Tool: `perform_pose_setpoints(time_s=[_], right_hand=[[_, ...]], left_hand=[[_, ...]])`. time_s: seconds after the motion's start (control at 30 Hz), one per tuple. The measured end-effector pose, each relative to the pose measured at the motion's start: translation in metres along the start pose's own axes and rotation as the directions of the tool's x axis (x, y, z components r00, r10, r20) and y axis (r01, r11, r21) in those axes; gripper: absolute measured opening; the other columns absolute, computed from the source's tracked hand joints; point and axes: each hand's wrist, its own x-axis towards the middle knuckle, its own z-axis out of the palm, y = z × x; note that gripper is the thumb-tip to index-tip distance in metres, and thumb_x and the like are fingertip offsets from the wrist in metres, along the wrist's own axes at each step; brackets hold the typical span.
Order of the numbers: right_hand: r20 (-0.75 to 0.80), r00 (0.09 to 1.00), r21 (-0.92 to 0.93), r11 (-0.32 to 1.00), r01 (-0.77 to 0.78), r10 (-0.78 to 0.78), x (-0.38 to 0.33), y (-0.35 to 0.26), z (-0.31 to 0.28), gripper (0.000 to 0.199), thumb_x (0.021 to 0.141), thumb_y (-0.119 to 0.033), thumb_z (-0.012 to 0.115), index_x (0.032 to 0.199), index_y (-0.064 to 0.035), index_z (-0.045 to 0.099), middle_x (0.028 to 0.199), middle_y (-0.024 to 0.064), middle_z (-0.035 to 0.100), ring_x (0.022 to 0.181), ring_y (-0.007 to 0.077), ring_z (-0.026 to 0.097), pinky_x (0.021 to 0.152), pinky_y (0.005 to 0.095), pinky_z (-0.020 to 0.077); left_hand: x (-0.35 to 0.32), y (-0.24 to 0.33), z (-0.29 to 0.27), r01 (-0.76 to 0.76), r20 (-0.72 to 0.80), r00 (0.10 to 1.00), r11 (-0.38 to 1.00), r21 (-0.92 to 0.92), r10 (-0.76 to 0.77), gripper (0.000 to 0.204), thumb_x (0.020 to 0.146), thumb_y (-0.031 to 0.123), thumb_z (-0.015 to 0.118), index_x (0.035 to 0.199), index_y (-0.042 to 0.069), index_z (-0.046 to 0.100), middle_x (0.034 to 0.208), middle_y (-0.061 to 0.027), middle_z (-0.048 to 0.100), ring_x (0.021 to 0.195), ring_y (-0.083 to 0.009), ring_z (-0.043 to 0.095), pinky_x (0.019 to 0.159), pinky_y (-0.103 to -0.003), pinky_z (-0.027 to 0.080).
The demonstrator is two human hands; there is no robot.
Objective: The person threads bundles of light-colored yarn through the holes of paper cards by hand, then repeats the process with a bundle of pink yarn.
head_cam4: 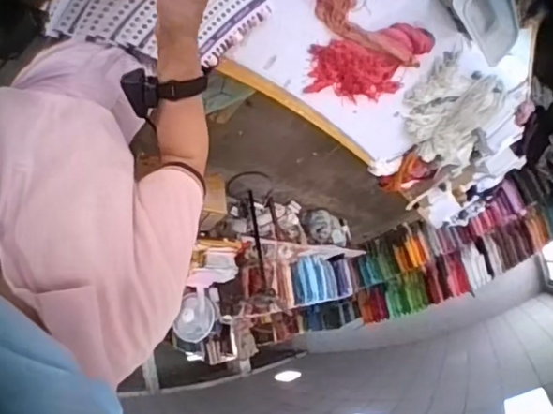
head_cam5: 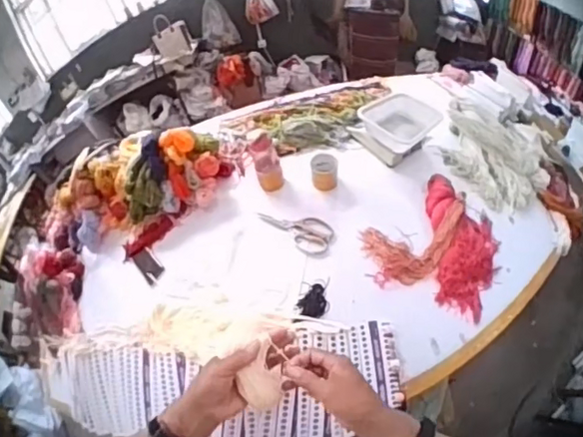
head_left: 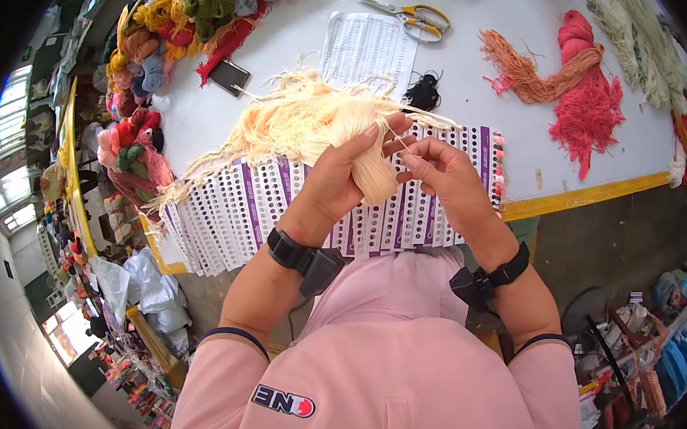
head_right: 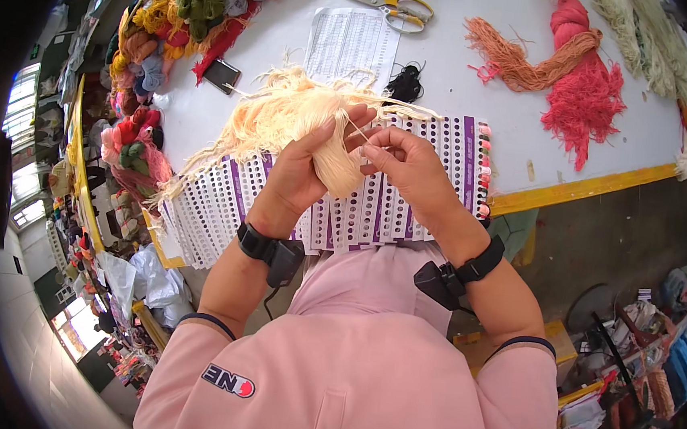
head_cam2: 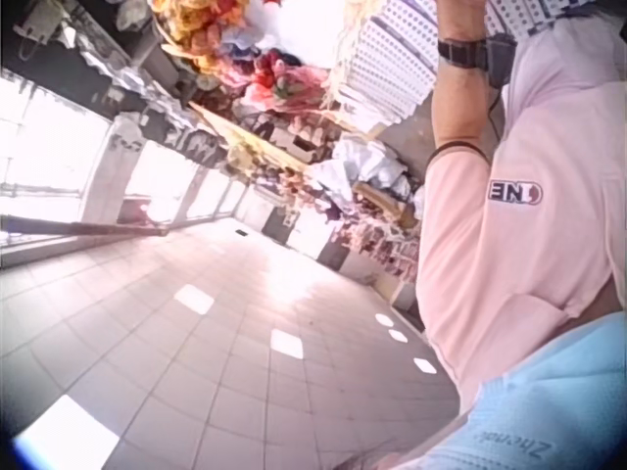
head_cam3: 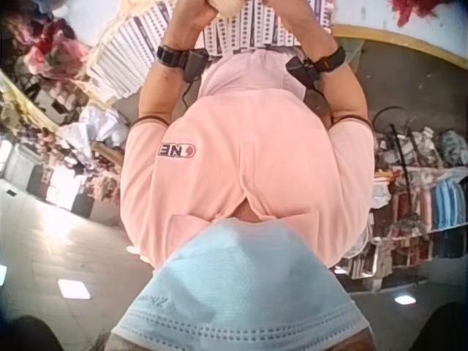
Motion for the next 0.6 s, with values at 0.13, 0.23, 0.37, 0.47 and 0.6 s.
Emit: perform_pose_setpoints(time_s=[0.13, 0.23, 0.37, 0.47, 0.6], right_hand=[[0.103, 0.987, -0.299, 0.943, 0.148, -0.122, 0.006, 0.019, 0.000, 0.010, 0.093, -0.010, 0.063, 0.094, -0.0005, 0.064, 0.097, 0.0023, 0.064, 0.081, 0.0095, 0.059, 0.077, 0.0259, 0.0499], [0.104, 0.982, -0.169, 0.970, 0.176, -0.160, 0.003, 0.019, 0.007, 0.010, 0.092, -0.010, 0.063, 0.094, 0.0000, 0.064, 0.097, 0.0020, 0.064, 0.083, 0.0088, 0.058, 0.077, 0.0256, 0.0498], [0.081, 0.994, -0.014, 0.997, 0.077, -0.076, -0.006, 0.015, 0.012, 0.008, 0.094, -0.010, 0.060, 0.095, -0.0023, 0.062, 0.094, 0.0019, 0.065, 0.081, 0.0071, 0.055, 0.075, 0.0233, 0.0476], [0.117, 0.993, 0.023, 1.000, -0.011, 0.008, -0.007, 0.015, 0.013, 0.009, 0.096, -0.012, 0.057, 0.095, -0.0036, 0.060, 0.091, 0.0008, 0.065, 0.077, 0.0047, 0.053, 0.068, 0.0198, 0.0440], [0.107, 0.994, 0.045, 0.999, 0.014, -0.019, -0.006, 0.021, 0.015, 0.010, 0.097, -0.014, 0.056, 0.096, -0.0039, 0.058, 0.088, 0.0000, 0.064, 0.074, 0.0029, 0.051, 0.062, 0.0175, 0.0397]], left_hand=[[0.000, -0.004, -0.004, 0.010, 0.091, 0.996, 0.999, 0.052, -0.015, 0.056, 0.099, 0.030, 0.050, 0.141, -0.004, 0.038, 0.141, -0.0161, 0.046, 0.125, -0.0257, 0.051, 0.102, -0.039, 0.045], [-0.005, -0.002, -0.008, -0.017, 0.086, 0.996, 0.998, 0.063, 0.012, 0.056, 0.099, 0.030, 0.049, 0.141, -0.004, 0.037, 0.140, -0.0159, 0.048, 0.124, -0.0264, 0.052, 0.102, -0.040, 0.046], [-0.012, 0.003, -0.012, -0.027, 0.058, 0.998, 0.999, 0.019, 0.026, 0.055, 0.099, 0.029, 0.050, 0.141, -0.004, 0.038, 0.139, -0.0159, 0.048, 0.126, -0.0273, 0.051, 0.102, -0.040, 0.046], [-0.014, 0.005, -0.017, -0.032, 0.069, 0.997, 0.999, 0.007, 0.032, 0.055, 0.099, 0.029, 0.050, 0.141, -0.004, 0.038, 0.139, -0.0159, 0.048, 0.127, -0.0282, 0.050, 0.103, -0.040, 0.046], [-0.017, 0.004, -0.021, -0.038, 0.105, 0.994, 0.999, -0.009, 0.038, 0.056, 0.099, 0.029, 0.050, 0.142, -0.004, 0.036, 0.141, -0.0165, 0.046, 0.128, -0.0287, 0.049, 0.104, -0.041, 0.045]])
